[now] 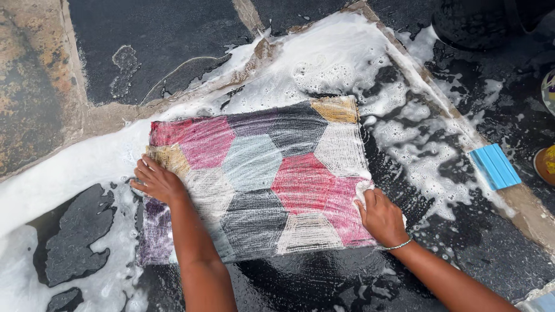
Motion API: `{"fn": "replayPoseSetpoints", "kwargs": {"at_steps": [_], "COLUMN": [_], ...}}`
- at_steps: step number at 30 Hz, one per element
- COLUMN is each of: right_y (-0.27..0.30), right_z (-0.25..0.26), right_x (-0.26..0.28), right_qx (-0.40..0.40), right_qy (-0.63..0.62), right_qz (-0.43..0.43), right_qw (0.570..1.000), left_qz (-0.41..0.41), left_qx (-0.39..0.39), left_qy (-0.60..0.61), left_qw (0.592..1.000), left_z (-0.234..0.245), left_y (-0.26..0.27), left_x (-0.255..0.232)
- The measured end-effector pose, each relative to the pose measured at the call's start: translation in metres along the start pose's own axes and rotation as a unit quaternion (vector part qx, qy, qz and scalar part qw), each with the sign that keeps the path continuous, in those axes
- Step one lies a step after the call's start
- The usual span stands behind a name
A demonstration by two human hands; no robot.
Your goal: The person unfolds a mat on a wet surface, rubs a bar of soap across its surface, and scrubs the mat with a cloth.
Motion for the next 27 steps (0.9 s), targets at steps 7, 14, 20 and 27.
{"fn": "replayPoseSetpoints", "kwargs": {"at_steps": [7, 14, 20, 27], "right_y": [0.002, 0.005, 0.035, 0.062], "right_z": [-0.003, -0.016, -0.024, -0.009], "right_x": [-0.005, -0.019, -0.018, -0.033], "right_qx": [-0.007, 0.013, 0.070, 0.215], "right_qy": [-0.008, -0.025, -0.068, -0.205], "right_qz": [0.004, -0.028, -0.057, -0.022], "right_qw": [1.000, 0.999, 0.994, 0.955], "left_qz": [-0.061, -0.260, -0.298, -0.405], "left_qx": [0.194, 0.171, 0.180, 0.220], "left_qy": [0.199, 0.306, 0.325, 0.500], "left_qw": [0.959, 0.900, 0.879, 0.733], "left_z": [0.066, 0.240, 0.269, 0.337], "left_y": [0.136, 0.331, 0.360, 0.408], "left_x": [-0.109, -0.179, -0.152, -0.169]}}
Point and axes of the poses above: each hand's wrist, its own y-axis away from the middle knuckle, its own z-axis out of the back of the hand, x = y × z, the point moved 10 cm from there along -y, towards the middle knuckle, and after that the axes turned 1 degree about -y, right-handed, at the moved point
